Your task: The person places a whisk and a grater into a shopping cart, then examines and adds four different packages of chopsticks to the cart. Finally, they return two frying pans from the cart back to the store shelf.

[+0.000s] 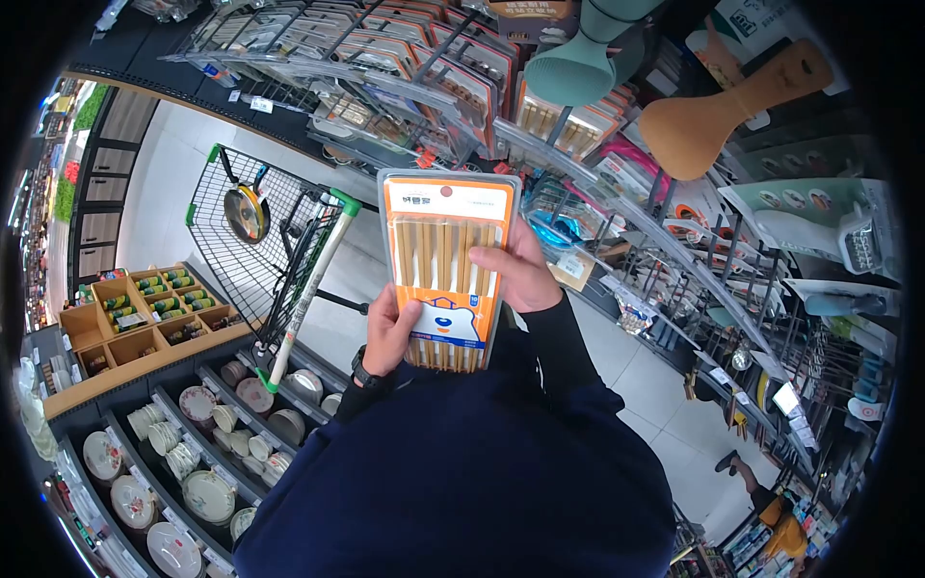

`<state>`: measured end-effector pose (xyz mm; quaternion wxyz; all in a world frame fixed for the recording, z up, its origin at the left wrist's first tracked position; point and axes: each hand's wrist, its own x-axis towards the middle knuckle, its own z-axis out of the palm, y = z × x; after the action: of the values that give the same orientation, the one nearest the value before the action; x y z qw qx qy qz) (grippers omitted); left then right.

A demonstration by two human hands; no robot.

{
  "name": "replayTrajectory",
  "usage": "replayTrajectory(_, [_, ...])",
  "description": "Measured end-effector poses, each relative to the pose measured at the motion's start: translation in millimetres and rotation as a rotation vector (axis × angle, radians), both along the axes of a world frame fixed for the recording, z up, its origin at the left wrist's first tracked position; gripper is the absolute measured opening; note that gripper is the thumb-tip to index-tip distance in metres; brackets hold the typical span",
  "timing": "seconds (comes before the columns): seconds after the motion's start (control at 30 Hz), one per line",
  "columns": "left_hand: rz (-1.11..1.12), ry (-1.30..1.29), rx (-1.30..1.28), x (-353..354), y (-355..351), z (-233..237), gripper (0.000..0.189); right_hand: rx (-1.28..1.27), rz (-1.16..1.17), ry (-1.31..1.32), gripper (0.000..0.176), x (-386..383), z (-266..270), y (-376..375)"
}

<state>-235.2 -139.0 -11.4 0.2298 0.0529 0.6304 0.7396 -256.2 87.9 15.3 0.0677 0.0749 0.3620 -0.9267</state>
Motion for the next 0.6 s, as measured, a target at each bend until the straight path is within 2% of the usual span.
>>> replayTrajectory(0.23, [0.057,-0.004,0.051,7,0,23,0.027,0.015,0.009,0.068,0.065,6,24,-5])
replayTrajectory(0.4, [0.048,0.009,-0.010,13,-4,37,0.030,0.001,0.045,0.068,0.068,5,32,-5])
replayTrajectory(0.47, [0.052,0.002,0.005,13,-5,40,0.030,-0.089,0.036,0.065,0.061,4,34,-8])
replayTrajectory(0.6, [0.067,-0.043,0.047,13,-5,44,0.031,-0.087,0.018,0.036,0.061,1,33,-11])
